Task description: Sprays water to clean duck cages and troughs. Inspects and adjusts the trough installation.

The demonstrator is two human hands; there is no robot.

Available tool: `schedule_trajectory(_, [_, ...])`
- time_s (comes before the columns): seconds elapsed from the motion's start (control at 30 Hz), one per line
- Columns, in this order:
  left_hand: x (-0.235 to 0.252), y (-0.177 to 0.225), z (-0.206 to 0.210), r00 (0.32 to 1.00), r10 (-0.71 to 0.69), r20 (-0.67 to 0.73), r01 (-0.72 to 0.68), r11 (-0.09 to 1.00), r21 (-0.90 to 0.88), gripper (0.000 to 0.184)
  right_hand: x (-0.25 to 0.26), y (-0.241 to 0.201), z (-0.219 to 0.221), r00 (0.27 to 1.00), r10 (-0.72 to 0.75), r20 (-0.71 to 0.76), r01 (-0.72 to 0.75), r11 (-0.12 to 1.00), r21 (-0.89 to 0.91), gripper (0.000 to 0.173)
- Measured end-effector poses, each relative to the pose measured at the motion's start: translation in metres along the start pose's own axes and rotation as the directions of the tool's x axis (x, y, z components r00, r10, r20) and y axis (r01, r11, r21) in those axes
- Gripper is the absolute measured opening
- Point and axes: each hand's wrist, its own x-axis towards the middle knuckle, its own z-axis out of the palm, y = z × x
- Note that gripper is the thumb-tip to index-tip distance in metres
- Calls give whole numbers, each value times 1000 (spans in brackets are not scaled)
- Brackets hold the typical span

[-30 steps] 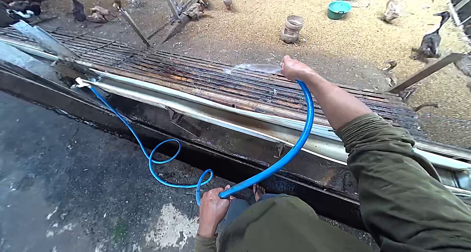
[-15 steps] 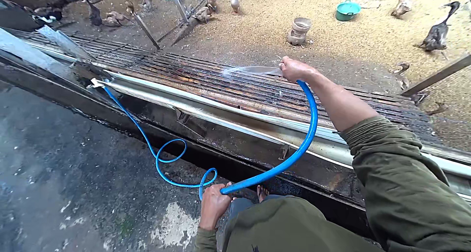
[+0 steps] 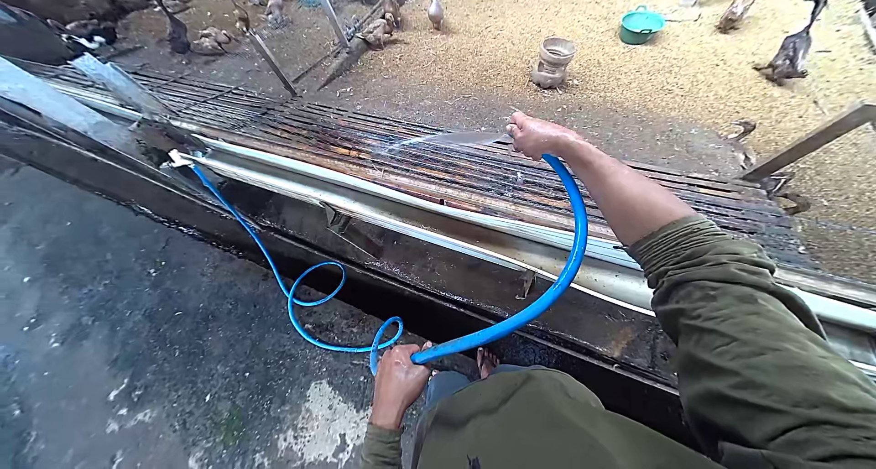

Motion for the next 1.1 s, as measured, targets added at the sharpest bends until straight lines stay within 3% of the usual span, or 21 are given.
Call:
schedule_trajectory(0.4, [1, 10, 11, 999, 52, -12, -51, 998, 19, 43, -11, 21, -4, 999, 20, 29, -19, 999, -28, 36])
schedule_trajectory(0.7, [7, 46, 23, 988, 131, 79, -133, 991, 32, 44, -50, 86, -27, 935, 347, -77, -349, 860, -373, 41])
schedule_trajectory(0.83, [11, 50, 28, 983, 142, 115, -148, 988, 43, 43, -65, 102, -31, 909, 407, -92, -413, 844, -342, 43])
schedule_trajectory(1.1, [18, 50, 26, 979, 168, 114, -177, 981, 77, 43, -67, 122, -28, 925, 374, -70, -377, 875, -305, 40])
